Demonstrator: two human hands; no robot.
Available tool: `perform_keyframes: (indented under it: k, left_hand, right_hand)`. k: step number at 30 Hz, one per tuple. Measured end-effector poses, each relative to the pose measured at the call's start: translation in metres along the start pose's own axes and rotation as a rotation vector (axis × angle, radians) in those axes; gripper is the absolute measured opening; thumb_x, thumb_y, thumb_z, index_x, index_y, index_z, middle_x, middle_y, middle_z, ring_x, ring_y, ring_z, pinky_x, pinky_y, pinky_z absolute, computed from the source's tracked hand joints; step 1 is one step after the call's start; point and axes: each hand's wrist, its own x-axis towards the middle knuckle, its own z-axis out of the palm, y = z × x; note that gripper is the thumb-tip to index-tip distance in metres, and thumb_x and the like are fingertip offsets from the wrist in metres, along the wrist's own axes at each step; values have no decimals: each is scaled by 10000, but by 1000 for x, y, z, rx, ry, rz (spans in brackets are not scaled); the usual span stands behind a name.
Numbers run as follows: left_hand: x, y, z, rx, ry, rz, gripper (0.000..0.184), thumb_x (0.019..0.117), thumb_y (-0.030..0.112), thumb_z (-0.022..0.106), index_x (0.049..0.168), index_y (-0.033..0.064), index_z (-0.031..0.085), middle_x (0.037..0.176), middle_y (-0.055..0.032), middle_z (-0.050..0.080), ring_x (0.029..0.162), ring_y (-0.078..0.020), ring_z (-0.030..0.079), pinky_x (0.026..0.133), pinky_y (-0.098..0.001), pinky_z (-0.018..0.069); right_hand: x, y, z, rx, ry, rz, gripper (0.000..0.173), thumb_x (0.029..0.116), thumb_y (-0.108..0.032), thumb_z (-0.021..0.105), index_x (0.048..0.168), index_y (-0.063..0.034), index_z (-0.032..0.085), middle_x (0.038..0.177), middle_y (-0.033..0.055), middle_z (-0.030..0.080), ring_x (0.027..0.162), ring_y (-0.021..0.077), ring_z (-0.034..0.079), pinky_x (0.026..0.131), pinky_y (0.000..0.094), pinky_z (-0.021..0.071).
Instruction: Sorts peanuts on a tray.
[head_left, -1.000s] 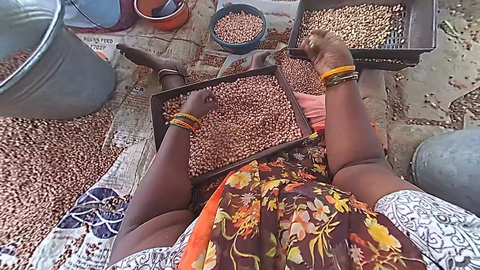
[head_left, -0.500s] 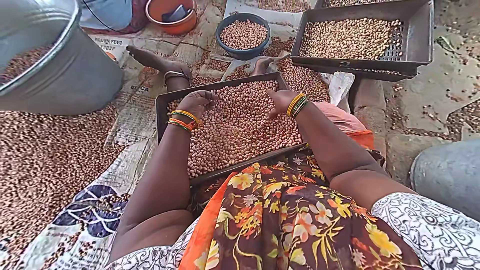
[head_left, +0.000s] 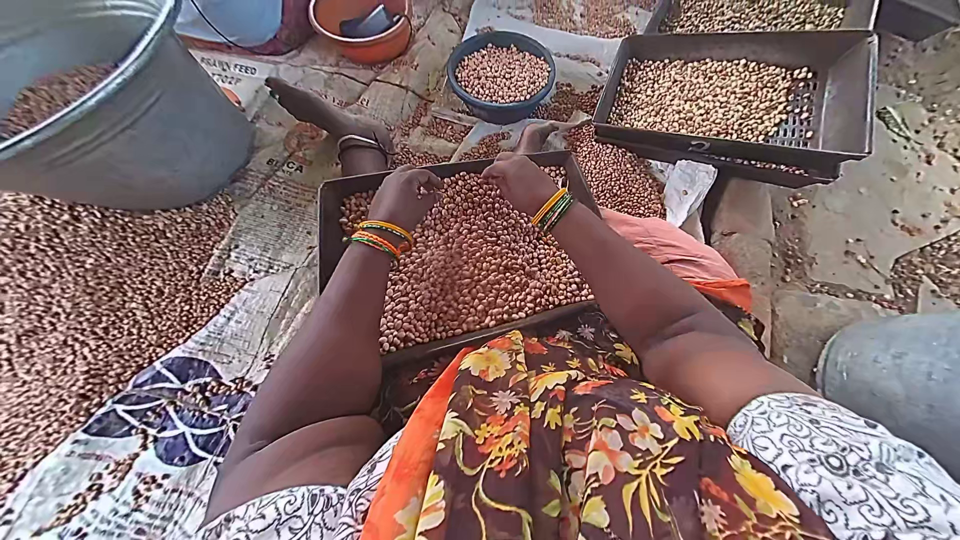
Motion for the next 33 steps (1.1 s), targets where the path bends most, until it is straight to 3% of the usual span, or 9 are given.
perform_keyframes:
  k: [4,9,11,14,17,20,25,28,33]
  left_hand:
    - [-1,8,5,142,-43,-5,252,968,100,692,1217,112,733,1379,-188,600,1236,-396,618,983,-629,519]
    - [0,8,6,162,-60,-8,308,963,97,700,1270,126,714,1413,-187,578,1221,-406,625,972,-639,521]
    - [1,8,8,183,-122,-13,318,976,100,685,1291,137,700,1421,-187,572,1222,-425,621,970,-660,513]
    - [2,2,10,229,-264,13,229,964,67,681,1190,72,717,1334,-221,624,1211,-453,619,945,-696,497]
    - [-2,-3,1,337,-299,-34,164,940,72,697,1093,75,756,1288,-205,654,1190,-445,631,906,-700,513]
    - [-7,-5,-14,337,-191,-103,210,903,36,726,1104,88,757,1311,-198,633,1183,-436,633,914,-687,520]
    - [-9,-1,-6,41,-236,222,129,892,51,787,1015,17,763,1100,-194,704,1062,-365,668,944,-584,523]
    - [-10,11,9,-22,-425,357,91,906,86,785,982,39,772,957,-113,734,883,-251,684,863,-491,548]
    - [-8,16,25,70,-549,272,87,912,117,790,988,75,780,982,-100,752,947,-258,714,907,-532,560]
  right_hand:
    - [2,11,31,-4,183,39,203,995,-23,593,1127,-25,747,1147,183,685,1132,337,663,981,470,547]
    - [0,18,23,7,77,122,172,975,-61,639,1117,-21,729,1143,179,690,1112,336,672,971,507,541]
    - [-3,26,15,212,112,147,156,932,-64,680,1068,-16,739,1044,145,732,984,256,703,918,445,554]
    - [-14,21,2,842,166,242,62,950,10,587,1007,-8,602,790,37,618,630,72,570,592,228,487]
    - [-26,13,-9,1106,21,305,106,956,70,507,967,-34,526,859,38,607,713,112,642,663,280,577]
    - [-27,11,0,722,-93,206,102,889,48,655,987,20,660,860,64,647,707,96,583,669,270,501]
    - [-21,0,17,97,-203,9,199,923,-35,689,1112,-22,752,1117,186,712,1089,322,671,1013,493,508]
    - [-20,1,20,51,-214,29,172,921,-50,716,1085,-8,746,1122,202,690,1091,342,661,1005,499,513]
    - [-22,-7,18,-105,-278,149,225,1004,-171,659,1176,-37,712,1234,184,673,1174,360,650,971,569,533]
